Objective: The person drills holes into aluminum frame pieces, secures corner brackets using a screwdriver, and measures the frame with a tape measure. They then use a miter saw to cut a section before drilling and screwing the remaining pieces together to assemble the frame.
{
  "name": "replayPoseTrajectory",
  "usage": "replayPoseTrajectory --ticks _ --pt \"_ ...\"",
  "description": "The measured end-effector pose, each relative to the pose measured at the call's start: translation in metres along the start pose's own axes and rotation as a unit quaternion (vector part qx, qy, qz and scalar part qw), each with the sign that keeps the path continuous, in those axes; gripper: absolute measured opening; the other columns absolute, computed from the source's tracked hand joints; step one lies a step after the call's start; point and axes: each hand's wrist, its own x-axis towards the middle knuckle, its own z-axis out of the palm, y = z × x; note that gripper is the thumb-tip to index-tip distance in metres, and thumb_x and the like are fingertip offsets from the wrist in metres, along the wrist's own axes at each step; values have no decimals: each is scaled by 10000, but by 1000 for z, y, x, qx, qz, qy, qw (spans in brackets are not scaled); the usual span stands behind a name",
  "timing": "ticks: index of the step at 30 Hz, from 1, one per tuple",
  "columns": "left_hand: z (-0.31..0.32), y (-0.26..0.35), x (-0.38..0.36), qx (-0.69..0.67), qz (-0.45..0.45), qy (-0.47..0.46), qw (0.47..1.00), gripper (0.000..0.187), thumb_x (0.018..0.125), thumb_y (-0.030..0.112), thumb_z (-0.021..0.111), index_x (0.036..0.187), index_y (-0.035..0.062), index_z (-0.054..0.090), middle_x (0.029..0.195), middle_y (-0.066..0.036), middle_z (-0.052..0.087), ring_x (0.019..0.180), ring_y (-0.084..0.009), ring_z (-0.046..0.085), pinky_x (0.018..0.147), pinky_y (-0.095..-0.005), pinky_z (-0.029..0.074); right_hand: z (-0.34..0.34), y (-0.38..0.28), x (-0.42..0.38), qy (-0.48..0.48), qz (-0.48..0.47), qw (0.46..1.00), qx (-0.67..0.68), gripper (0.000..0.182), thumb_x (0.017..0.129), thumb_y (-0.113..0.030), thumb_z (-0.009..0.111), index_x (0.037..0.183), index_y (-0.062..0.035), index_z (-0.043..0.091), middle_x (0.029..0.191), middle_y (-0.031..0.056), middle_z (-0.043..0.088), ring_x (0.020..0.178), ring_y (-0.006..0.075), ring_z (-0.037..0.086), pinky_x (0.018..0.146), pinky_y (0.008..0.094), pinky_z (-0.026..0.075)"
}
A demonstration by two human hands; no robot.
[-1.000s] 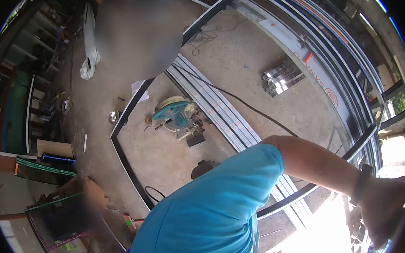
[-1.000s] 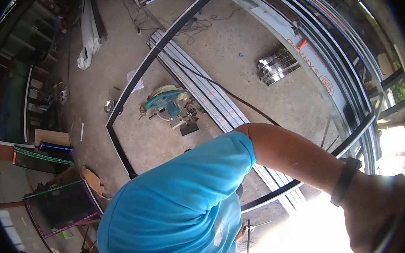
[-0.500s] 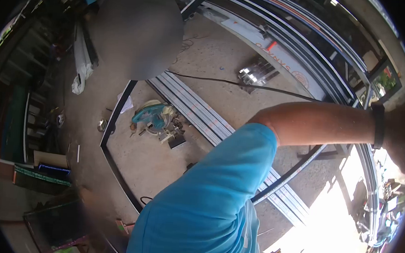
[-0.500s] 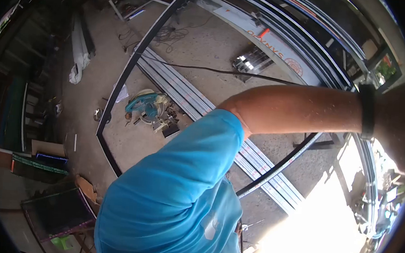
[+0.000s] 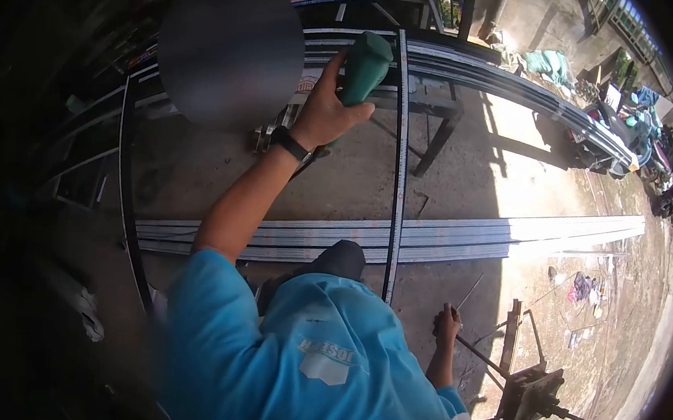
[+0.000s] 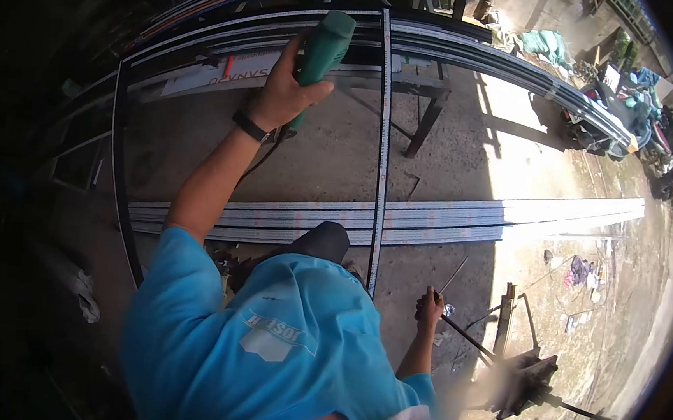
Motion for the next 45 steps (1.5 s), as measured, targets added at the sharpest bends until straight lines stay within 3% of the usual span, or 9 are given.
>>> replayPoseTrajectory --ticks 13,20,26,28,31,34,38,39,45 --pt "-49 -53 -69 -54 -176 91 979 1012 812 159 791 1635 84 207 1390 -126 544 1145 -203 583 989 -364 496 51 -71 94 -56 -53 994 -74 310 983 -336 696 1103 -63 611 841 59 614 560 128 553 420 269 406" --pt "-90 -162 -27 133 -119 111 978 1063 817 238 829 1637 63 174 1495 -207 507 1356 -298 524 1084 -405 443 222 -220 147 -158 -178 969 -67 494 989 -401 681 1332 -53 602 1078 98 651 874 150 628 617 279 500" --pt "-133 -353 38 288 -176 118 934 1075 816 259 837 1649 149 166 1278 -292 540 1075 -432 617 920 -463 524 387 -354 144 -191 -249 939 -143 424 1030 -321 631 1345 -40 590 901 15 594 607 66 534 490 234 425" --pt "-141 -383 69 329 -296 120 889 1096 809 284 848 1654 196 154 1197 -290 520 1044 -449 589 866 -482 528 443 -368 182 -206 -312 915 -151 359 1031 -283 636 1286 -31 618 748 -25 533 531 37 466 410 221 328" --pt "-174 -457 110 350 -284 176 875 1035 851 226 804 1654 240 152 1185 -289 495 1064 -467 558 897 -518 498 544 -395 177 -282 -293 897 -173 304 1028 -207 650 1246 5 645 844 5 645 734 46 538 657 220 434" --pt "-182 -510 114 389 -307 221 840 996 844 185 798 1638 244 200 1270 -295 481 1133 -497 551 926 -532 508 626 -404 188 -313 -255 865 -298 336 1011 -239 679 1231 13 654 855 -8 618 792 74 556 716 249 453" --pt "-198 -541 140 363 -416 255 794 1016 833 169 800 1643 238 191 1279 -312 474 1128 -496 571 933 -539 503 704 -414 192 -364 -338 761 -417 319 944 -221 744 1164 -7 657 845 94 647 783 184 621 741 329 502" --pt "-200 -548 136 372 -417 261 788 1037 822 160 808 1646 239 184 1262 -308 477 1143 -494 549 948 -538 484 723 -414 197 -378 -326 750 -435 282 919 -188 735 1121 -10 651 913 175 664 852 282 671 763 383 528" --pt "-204 -548 137 476 -447 211 727 1061 758 270 834 1629 326 230 1194 -276 522 1073 -443 560 915 -567 439 809 -403 235 -388 -482 625 -477 332 936 -154 647 1240 -40 582 1088 208 647 1005 449 633 851 537 515"
